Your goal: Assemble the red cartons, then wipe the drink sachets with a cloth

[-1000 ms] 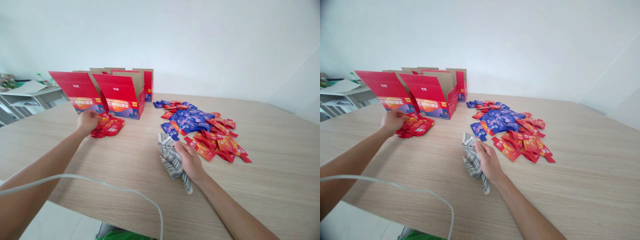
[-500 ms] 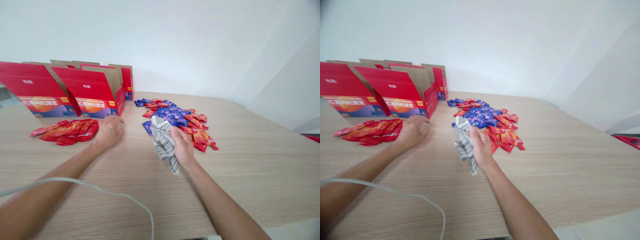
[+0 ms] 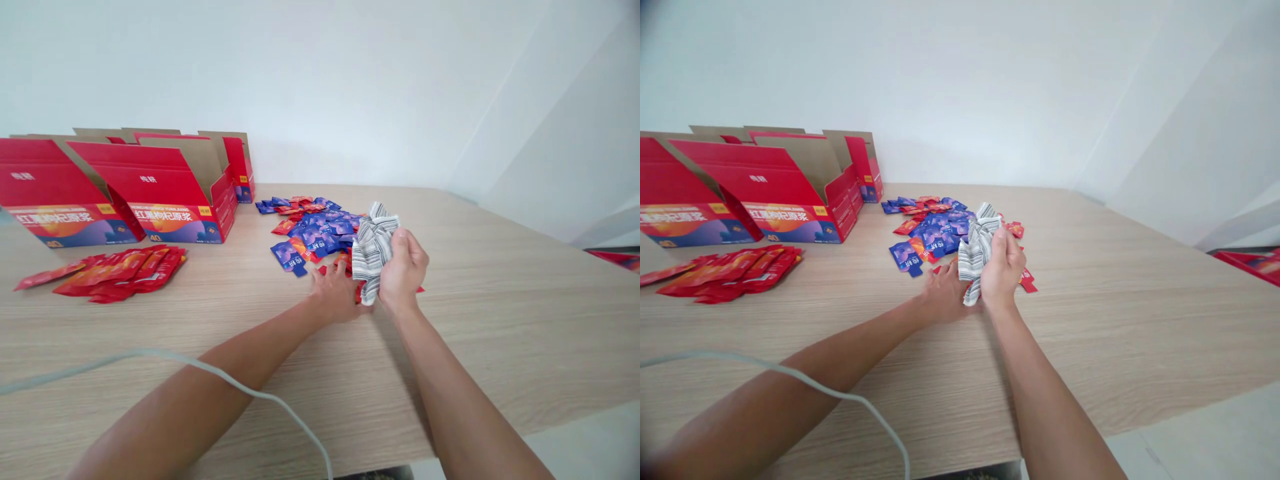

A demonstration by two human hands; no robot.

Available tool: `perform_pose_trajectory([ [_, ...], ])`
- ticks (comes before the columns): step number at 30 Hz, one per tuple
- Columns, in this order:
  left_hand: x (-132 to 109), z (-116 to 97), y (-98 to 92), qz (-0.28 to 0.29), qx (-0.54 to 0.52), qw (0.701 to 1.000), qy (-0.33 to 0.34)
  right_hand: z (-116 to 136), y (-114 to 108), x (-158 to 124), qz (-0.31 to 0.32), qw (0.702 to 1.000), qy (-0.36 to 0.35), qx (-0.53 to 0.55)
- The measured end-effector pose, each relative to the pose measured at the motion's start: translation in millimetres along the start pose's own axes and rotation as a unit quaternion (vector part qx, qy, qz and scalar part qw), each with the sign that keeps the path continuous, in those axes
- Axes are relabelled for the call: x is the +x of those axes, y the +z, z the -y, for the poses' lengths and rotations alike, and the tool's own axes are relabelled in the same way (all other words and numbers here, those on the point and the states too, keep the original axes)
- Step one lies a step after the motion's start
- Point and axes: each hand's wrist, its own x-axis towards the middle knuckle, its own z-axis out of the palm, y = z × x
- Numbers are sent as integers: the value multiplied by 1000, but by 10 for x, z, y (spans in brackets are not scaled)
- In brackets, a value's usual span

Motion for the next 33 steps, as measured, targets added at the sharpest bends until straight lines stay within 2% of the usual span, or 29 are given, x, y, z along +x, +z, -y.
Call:
perform_pose_trajectory([
  [3, -46, 6, -96, 9, 64, 998, 16, 63, 2, -23, 19, 1000, -20, -13],
  [5, -80, 27, -150, 23, 65, 997, 33, 98, 11, -42, 20, 999, -28, -17],
  [8, -142, 126, -173, 36, -19, 998, 53, 97, 33, -68, 17, 999, -23, -16],
  [10, -201, 245, -164, 25, -73, 996, 49, 57, 51, -83, 17, 1000, -16, -11],
  [13, -308, 484, -173, -17, -159, 987, 13, -21, 77, -108, 19, 1000, -11, 6],
  [16, -410, 734, -241, -64, -289, 954, -52, -50, 103, -156, 26, 1000, -4, 12],
  [18, -467, 842, -304, -86, -391, 910, -107, -20, 131, -223, 27, 1000, -9, -11],
  [20, -510, 848, -362, -93, -489, 855, -148, 40, 186, -332, 33, 997, -30, -55],
  [22, -531, 735, -402, -89, -567, 803, -163, 101, 276, -485, 74, 990, -73, -95],
  [23, -534, 644, -414, -92, -616, 763, -170, 123, 332, -574, 113, 983, -100, -108],
  [24, -533, 541, -421, -102, -671, 712, -176, 137, 390, -666, 159, 972, -127, -117],
  [27, -522, 283, -431, -144, -844, 474, -206, 144, 537, -921, 269, 937, -174, -139],
  [28, -521, 245, -438, -151, -873, 412, -214, 148, 566, -991, 286, 931, -175, -146],
  [29, -524, 239, -450, -153, -887, 377, -217, 160, 585, -1052, 296, 927, -172, -151],
  [30, -530, 263, -467, -149, -894, 361, -219, 182, 594, -1104, 303, 926, -168, -151],
  [33, -562, 450, -546, -135, -896, 358, -225, 306, 588, -1213, 338, 922, -149, -118],
])
